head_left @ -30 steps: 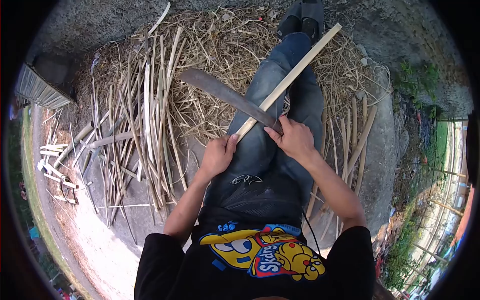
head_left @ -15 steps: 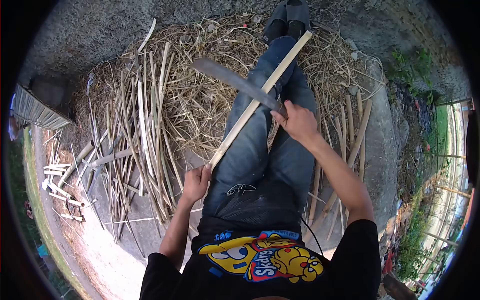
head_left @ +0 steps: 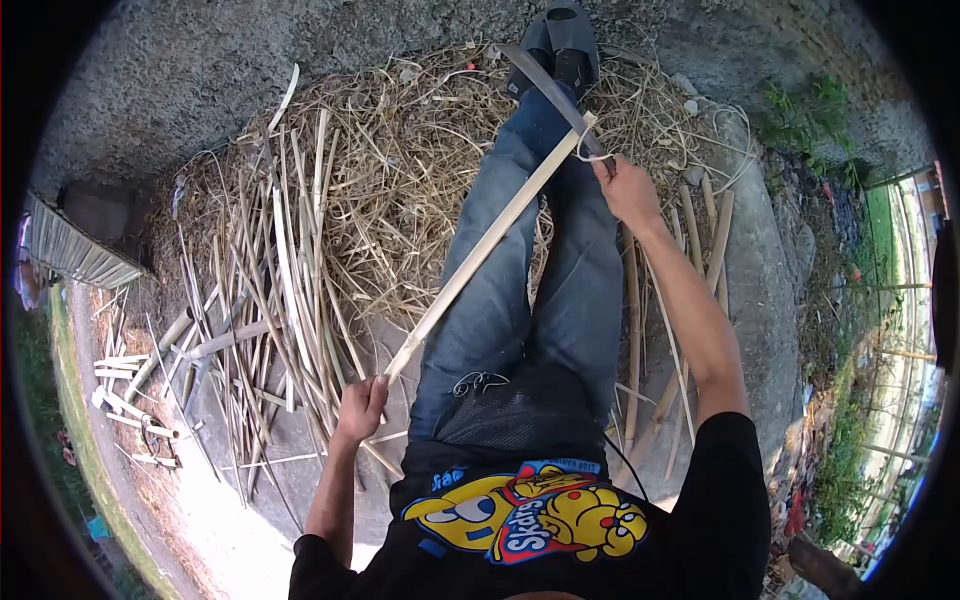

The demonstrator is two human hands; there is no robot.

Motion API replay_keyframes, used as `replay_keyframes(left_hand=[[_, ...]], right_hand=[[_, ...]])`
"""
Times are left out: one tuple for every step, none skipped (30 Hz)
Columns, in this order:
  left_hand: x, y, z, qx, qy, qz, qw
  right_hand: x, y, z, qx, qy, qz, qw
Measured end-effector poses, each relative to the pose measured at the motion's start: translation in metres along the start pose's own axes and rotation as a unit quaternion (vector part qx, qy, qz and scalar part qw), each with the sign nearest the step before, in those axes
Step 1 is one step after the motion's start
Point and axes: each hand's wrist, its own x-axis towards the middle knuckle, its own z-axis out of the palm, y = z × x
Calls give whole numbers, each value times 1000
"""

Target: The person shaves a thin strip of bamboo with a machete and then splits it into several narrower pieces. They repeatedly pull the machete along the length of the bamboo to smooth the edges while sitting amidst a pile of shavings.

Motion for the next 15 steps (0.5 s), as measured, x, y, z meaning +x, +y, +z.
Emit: replay_keyframes(left_hand=[[2, 5, -3, 16, -3, 9, 1000], [5, 1, -5, 14, 1, 14, 1000], [6, -9, -8, 15, -4, 13, 1000], [10, -12, -10, 18, -14, 11, 1000], [10, -14, -5, -9, -9, 4, 1000], [10, -10, -2, -10, -15, 0, 1000], [13, -2, 0, -13, -6, -3, 1000], [19, 2, 2, -16, 8, 1, 1000], [20, -11, 2, -27, 7, 4, 1000], [16, -24, 0, -28, 9, 6, 1000], [7, -38, -5, -2, 11, 2, 1000], [-5, -50, -11, 25, 12, -2, 1000], [-19, -58, -17, 31, 24, -18, 999], [-30, -65, -22, 30, 28, -18, 999], [-43, -73, -26, 53, 38, -10, 998]], right_hand=[[3, 2, -3, -14, -2, 13, 1000], [11, 3, -7, -30, -1, 23, 999], [9, -1, -11, -16, -5, 22, 1000], [4, -10, -16, -19, 0, 23, 1000], [-6, -19, -18, 12, -11, -3, 1000], [-22, -29, -16, 45, -27, -27, 998], [-42, -38, -9, 17, -25, -72, 997], [-54, -44, -6, -11, -17, -122, 992], [-59, -44, -7, -50, -41, -168, 984], [-51, -36, -7, -50, -39, -170, 983], [-38, -20, -8, -57, -31, -109, 992], [-25, -2, -12, -64, -24, -47, 997], [-1, 15, -25, -12, 1, 65, 998], [29, 56, -17, 25, 82, 125, 988], [53, 94, -12, 27, 124, 193, 973]])
